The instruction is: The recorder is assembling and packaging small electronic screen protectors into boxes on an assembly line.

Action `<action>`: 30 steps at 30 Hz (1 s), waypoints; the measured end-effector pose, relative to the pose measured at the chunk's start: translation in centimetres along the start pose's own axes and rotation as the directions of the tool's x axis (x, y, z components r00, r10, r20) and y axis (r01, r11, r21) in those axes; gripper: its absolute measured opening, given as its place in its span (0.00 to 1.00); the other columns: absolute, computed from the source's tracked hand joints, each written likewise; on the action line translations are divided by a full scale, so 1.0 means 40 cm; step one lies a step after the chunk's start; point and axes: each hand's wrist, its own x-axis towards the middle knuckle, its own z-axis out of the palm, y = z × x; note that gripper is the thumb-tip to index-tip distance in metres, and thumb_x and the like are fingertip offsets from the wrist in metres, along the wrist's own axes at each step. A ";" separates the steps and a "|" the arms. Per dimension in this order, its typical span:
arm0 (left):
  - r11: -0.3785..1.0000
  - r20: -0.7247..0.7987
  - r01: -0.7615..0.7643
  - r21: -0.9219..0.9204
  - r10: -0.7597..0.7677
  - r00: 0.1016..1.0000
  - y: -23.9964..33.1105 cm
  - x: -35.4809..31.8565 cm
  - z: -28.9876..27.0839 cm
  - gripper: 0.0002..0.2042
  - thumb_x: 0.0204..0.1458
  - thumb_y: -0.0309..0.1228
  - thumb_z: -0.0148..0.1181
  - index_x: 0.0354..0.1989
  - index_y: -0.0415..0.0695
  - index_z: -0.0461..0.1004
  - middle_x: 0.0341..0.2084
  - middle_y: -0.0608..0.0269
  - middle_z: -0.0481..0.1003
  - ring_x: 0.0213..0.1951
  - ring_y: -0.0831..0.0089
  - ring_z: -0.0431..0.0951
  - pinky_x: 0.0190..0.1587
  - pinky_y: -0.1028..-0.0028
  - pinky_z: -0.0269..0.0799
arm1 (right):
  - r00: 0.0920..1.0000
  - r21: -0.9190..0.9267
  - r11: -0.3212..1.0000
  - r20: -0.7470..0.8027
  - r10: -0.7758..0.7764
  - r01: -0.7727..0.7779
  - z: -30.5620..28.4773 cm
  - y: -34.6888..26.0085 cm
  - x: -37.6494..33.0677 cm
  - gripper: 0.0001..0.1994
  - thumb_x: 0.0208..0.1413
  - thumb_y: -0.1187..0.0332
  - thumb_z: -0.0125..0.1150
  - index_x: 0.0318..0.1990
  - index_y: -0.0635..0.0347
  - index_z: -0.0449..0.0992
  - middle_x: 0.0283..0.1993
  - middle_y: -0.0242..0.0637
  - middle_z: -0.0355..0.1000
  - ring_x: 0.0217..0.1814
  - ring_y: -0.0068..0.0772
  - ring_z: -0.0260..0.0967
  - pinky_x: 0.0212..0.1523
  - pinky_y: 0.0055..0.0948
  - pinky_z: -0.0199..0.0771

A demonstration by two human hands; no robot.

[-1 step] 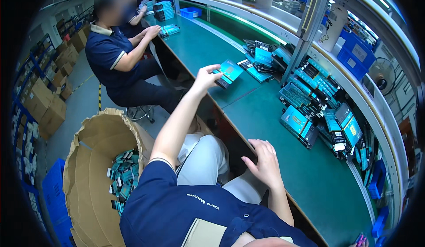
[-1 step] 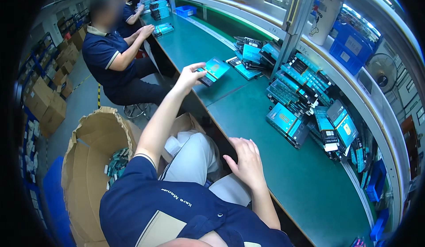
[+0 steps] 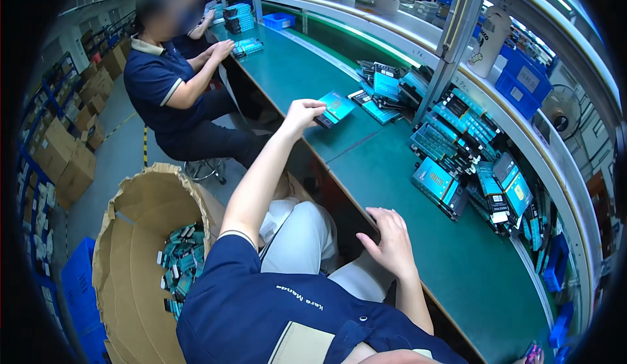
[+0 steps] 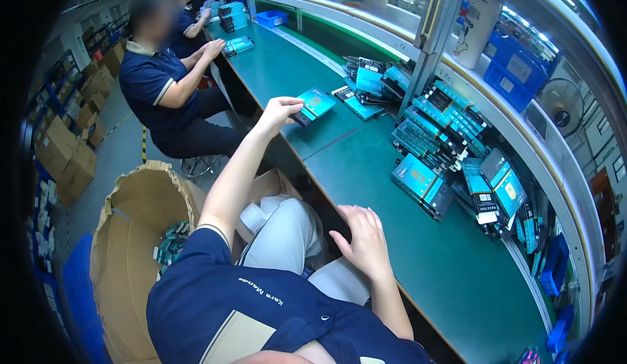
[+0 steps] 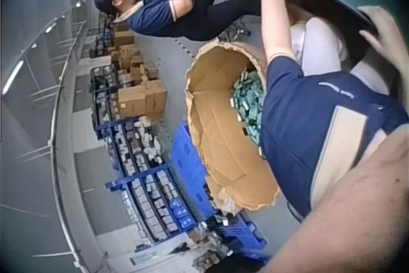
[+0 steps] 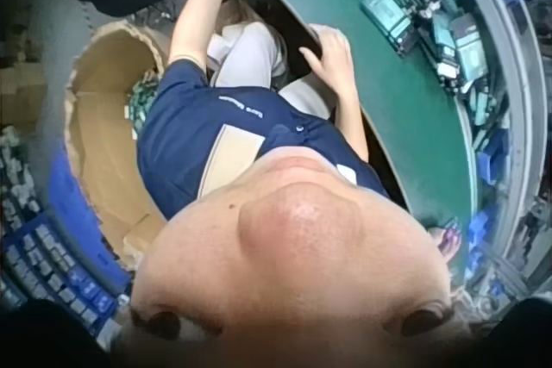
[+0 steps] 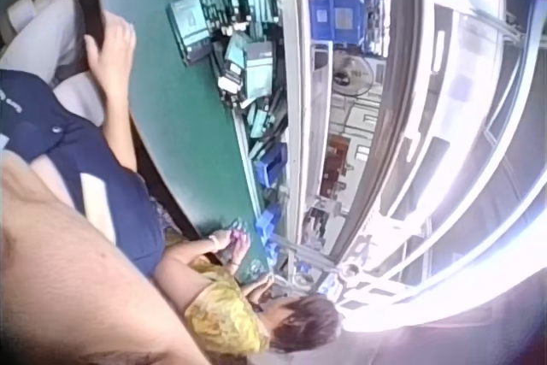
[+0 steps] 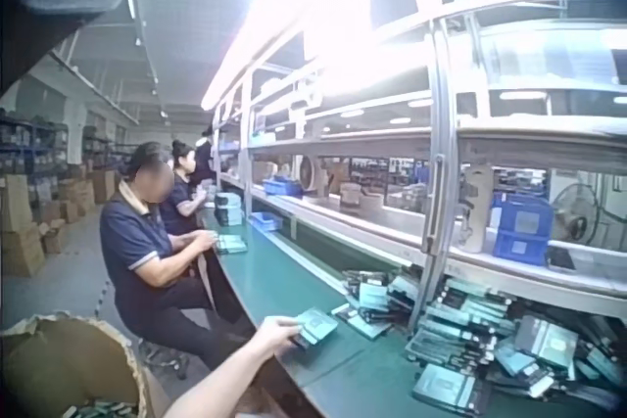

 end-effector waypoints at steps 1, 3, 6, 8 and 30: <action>0.996 0.004 0.068 0.054 -0.068 0.998 -0.016 0.048 -0.018 0.14 0.54 0.26 0.63 0.49 0.38 0.78 0.35 0.62 0.78 0.38 0.74 0.79 0.40 0.71 0.78 | 1.000 -0.010 1.000 -0.011 0.003 -0.004 0.000 -0.001 0.000 0.24 0.48 0.62 0.70 0.53 0.58 0.72 0.52 0.44 0.72 0.58 0.48 0.67 0.64 0.47 0.61; 0.973 -0.062 0.019 0.230 -0.005 0.998 -0.054 0.124 -0.025 0.10 0.48 0.26 0.66 0.40 0.43 0.83 0.33 0.58 0.80 0.35 0.67 0.80 0.38 0.69 0.79 | 0.996 0.043 0.996 -0.026 0.082 -0.081 -0.001 0.000 0.002 0.24 0.47 0.63 0.71 0.52 0.61 0.73 0.50 0.44 0.73 0.56 0.49 0.69 0.63 0.43 0.63; 0.453 -0.103 -0.180 0.873 0.533 0.840 -0.131 0.196 -0.059 0.13 0.43 0.25 0.65 0.39 0.51 0.85 0.51 0.43 0.74 0.55 0.47 0.71 0.59 0.52 0.65 | 0.988 0.171 0.975 -0.032 0.153 -0.146 0.008 0.000 0.015 0.25 0.47 0.66 0.71 0.54 0.61 0.72 0.49 0.44 0.75 0.54 0.46 0.71 0.58 0.39 0.67; 0.355 0.042 -0.269 0.895 0.534 0.845 -0.069 0.144 0.035 0.15 0.45 0.30 0.65 0.44 0.50 0.83 0.61 0.44 0.66 0.65 0.46 0.60 0.66 0.49 0.53 | 0.971 0.284 0.937 -0.064 0.232 -0.205 0.019 0.037 0.009 0.26 0.47 0.69 0.71 0.55 0.63 0.71 0.48 0.44 0.76 0.51 0.42 0.74 0.55 0.36 0.71; 0.308 0.505 -0.584 0.751 0.302 0.808 -0.102 0.089 0.106 0.28 0.61 0.49 0.47 0.63 0.41 0.65 0.64 0.42 0.60 0.68 0.44 0.55 0.70 0.53 0.48 | 0.374 0.760 0.649 -0.598 0.709 -0.016 0.025 0.153 -0.049 0.03 0.62 0.76 0.56 0.42 0.63 0.73 0.39 0.34 0.74 0.43 0.24 0.72 0.49 0.25 0.72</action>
